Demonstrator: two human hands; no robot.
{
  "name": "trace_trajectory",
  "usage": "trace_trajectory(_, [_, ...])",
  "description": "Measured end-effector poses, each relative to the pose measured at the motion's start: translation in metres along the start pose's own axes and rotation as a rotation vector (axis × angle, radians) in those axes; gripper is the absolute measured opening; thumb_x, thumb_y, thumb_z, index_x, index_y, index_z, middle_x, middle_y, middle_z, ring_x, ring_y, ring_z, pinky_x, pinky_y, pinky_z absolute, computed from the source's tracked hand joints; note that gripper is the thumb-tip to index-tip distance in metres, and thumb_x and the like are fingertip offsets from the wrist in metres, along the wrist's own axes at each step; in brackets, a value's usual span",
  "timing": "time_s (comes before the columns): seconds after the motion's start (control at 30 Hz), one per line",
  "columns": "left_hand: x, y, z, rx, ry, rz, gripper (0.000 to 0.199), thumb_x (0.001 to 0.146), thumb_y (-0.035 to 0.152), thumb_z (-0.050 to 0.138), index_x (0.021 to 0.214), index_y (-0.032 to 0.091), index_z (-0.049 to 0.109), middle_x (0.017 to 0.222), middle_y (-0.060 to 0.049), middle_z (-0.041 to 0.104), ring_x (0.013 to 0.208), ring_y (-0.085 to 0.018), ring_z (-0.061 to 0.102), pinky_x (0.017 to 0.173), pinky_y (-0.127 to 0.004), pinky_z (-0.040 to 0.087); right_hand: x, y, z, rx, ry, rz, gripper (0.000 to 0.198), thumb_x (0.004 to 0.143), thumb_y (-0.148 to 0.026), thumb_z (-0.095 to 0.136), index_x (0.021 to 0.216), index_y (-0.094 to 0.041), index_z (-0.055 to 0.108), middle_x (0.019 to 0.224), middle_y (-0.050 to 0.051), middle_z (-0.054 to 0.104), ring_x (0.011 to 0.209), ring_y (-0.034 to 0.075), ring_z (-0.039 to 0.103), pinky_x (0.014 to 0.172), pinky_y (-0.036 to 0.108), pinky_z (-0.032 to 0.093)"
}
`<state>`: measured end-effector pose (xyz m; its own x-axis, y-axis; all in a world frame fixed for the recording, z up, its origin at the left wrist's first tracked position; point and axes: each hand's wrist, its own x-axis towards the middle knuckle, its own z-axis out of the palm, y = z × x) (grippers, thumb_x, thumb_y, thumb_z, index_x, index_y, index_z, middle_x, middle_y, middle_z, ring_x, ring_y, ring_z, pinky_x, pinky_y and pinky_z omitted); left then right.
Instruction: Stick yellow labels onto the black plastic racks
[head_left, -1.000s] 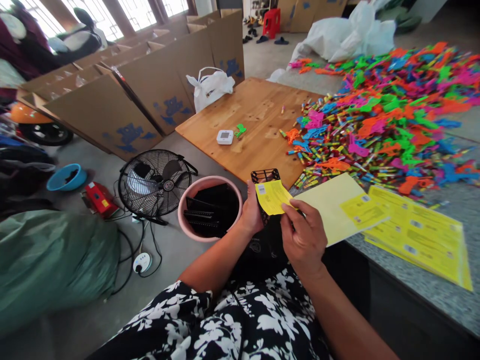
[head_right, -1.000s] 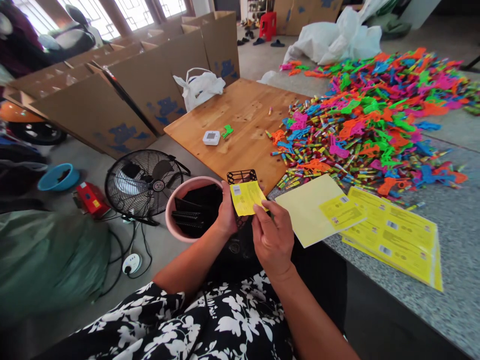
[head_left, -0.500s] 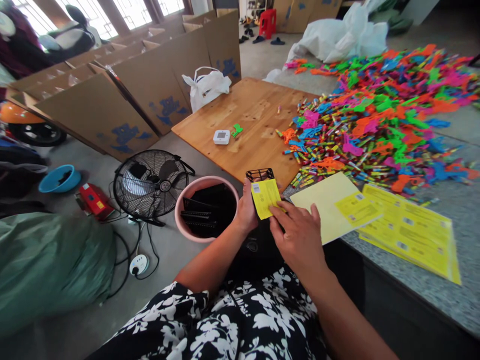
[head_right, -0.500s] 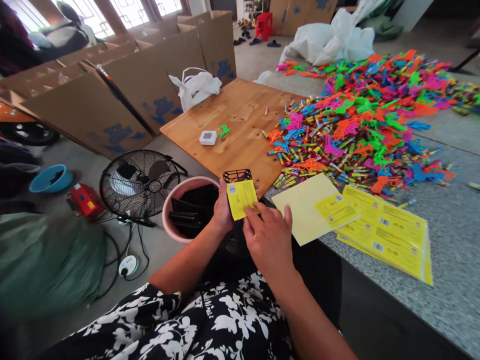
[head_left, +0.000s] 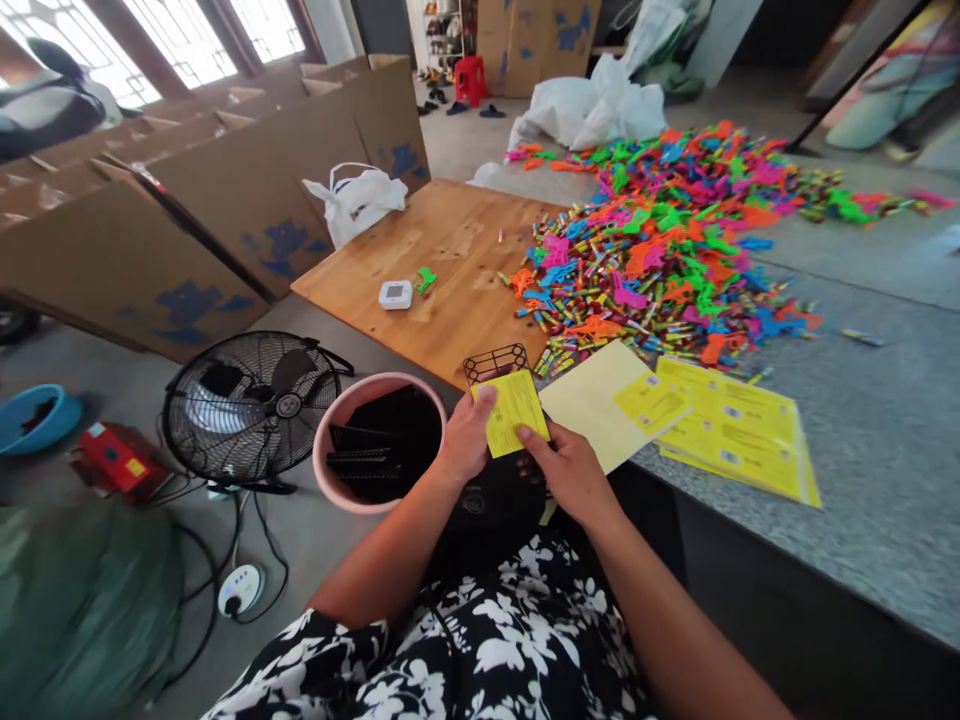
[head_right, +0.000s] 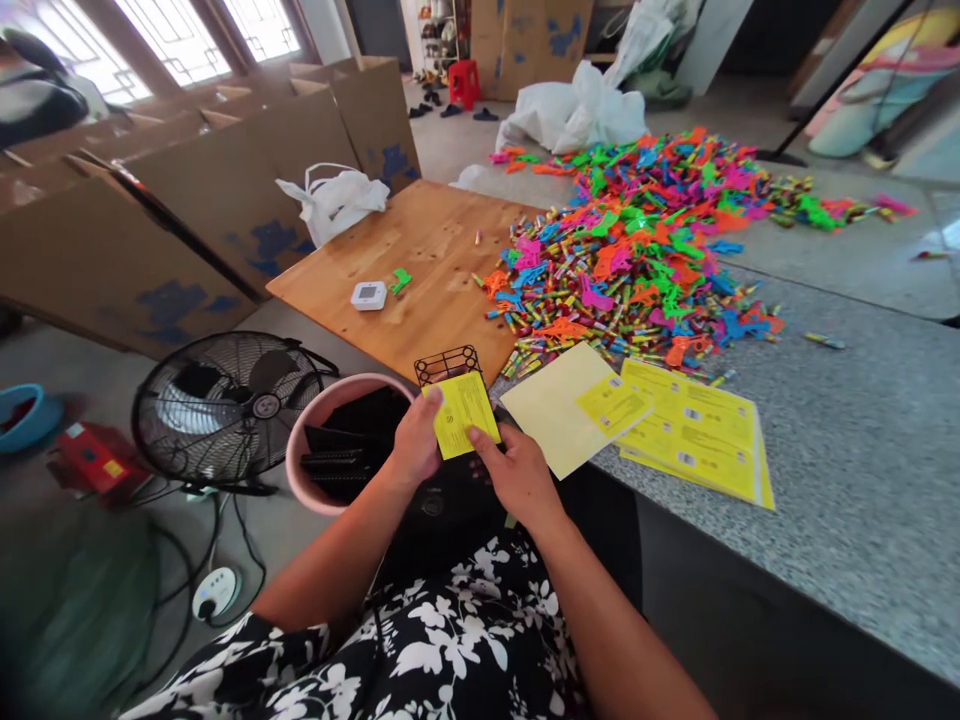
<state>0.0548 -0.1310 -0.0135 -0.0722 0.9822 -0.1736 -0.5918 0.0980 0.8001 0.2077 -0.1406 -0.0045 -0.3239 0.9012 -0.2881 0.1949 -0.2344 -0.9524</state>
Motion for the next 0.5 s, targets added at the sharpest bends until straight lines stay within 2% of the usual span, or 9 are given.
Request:
trace_trajectory(0.07, [0.0, -0.004, -0.002, 0.129, 0.023, 0.02, 0.058, 0.076, 0.055, 0.085, 0.118, 0.017, 0.07, 0.106, -0.01, 0.079, 0.092, -0.027, 0.077, 0.08, -0.035, 0.06, -0.004, 0.002, -0.004, 0.062, 0.006, 0.026, 0.063, 0.089, -0.079, 0.056, 0.1, -0.019, 0.073, 0.089, 0.007, 0.078, 0.07, 0.024, 0.071, 0.062, 0.034, 0.059])
trace_trajectory(0.17, [-0.001, -0.007, -0.004, 0.319, -0.01, -0.012, 0.048, 0.081, 0.056, 0.08, 0.106, 0.017, 0.071, 0.093, -0.007, 0.078, 0.076, -0.021, 0.075, 0.068, -0.029, 0.057, -0.005, 0.001, -0.017, 0.045, -0.004, 0.059, 0.073, 0.092, -0.083, 0.043, 0.094, -0.018, 0.075, 0.085, 0.008, 0.077, 0.07, 0.025, 0.071, 0.058, 0.034, 0.056])
trace_trajectory(0.27, [-0.005, -0.008, 0.0, 0.531, -0.117, -0.073, 0.048, 0.085, 0.064, 0.073, 0.093, 0.017, 0.069, 0.077, -0.004, 0.074, 0.061, -0.016, 0.067, 0.055, -0.024, 0.049, 0.001, -0.001, -0.032, -0.095, -0.002, -0.02, 0.064, 0.088, -0.079, 0.058, 0.09, -0.018, 0.076, 0.086, 0.007, 0.078, 0.079, 0.027, 0.072, 0.062, 0.031, 0.054])
trace_trajectory(0.33, [-0.007, -0.011, 0.006, 0.593, -0.144, -0.109, 0.053, 0.087, 0.069, 0.067, 0.084, 0.017, 0.068, 0.07, -0.004, 0.071, 0.054, -0.015, 0.062, 0.05, -0.024, 0.043, 0.003, 0.0, -0.041, -0.105, 0.02, -0.053, 0.063, 0.086, -0.078, 0.061, 0.089, -0.017, 0.076, 0.084, 0.006, 0.078, 0.079, 0.027, 0.072, 0.062, 0.031, 0.053])
trace_trajectory(0.4, [-0.01, -0.017, 0.016, 0.555, -0.145, -0.157, 0.058, 0.088, 0.074, 0.062, 0.082, 0.016, 0.07, 0.07, -0.006, 0.072, 0.055, -0.017, 0.064, 0.049, -0.026, 0.042, 0.001, 0.007, -0.049, -0.034, 0.094, -0.015, 0.069, 0.09, -0.081, 0.052, 0.088, -0.017, 0.077, 0.082, 0.008, 0.077, 0.075, 0.028, 0.072, 0.062, 0.034, 0.054])
trace_trajectory(0.47, [-0.016, -0.025, 0.027, 0.454, -0.165, -0.22, 0.064, 0.089, 0.077, 0.057, 0.086, 0.015, 0.074, 0.071, -0.009, 0.074, 0.062, -0.022, 0.07, 0.051, -0.028, 0.045, -0.006, 0.016, -0.056, -0.021, 0.269, 0.032, 0.075, 0.093, -0.083, 0.043, 0.088, -0.017, 0.078, 0.077, 0.009, 0.076, 0.074, 0.03, 0.073, 0.064, 0.037, 0.056])
trace_trajectory(0.5, [-0.02, -0.03, 0.032, 0.396, -0.192, -0.254, 0.066, 0.089, 0.078, 0.055, 0.087, 0.015, 0.076, 0.07, -0.01, 0.074, 0.065, -0.024, 0.072, 0.053, -0.029, 0.047, -0.011, 0.022, -0.058, -0.068, 0.364, 0.0, 0.073, 0.095, -0.08, 0.042, 0.09, -0.017, 0.079, 0.078, 0.01, 0.076, 0.075, 0.03, 0.073, 0.067, 0.038, 0.057])
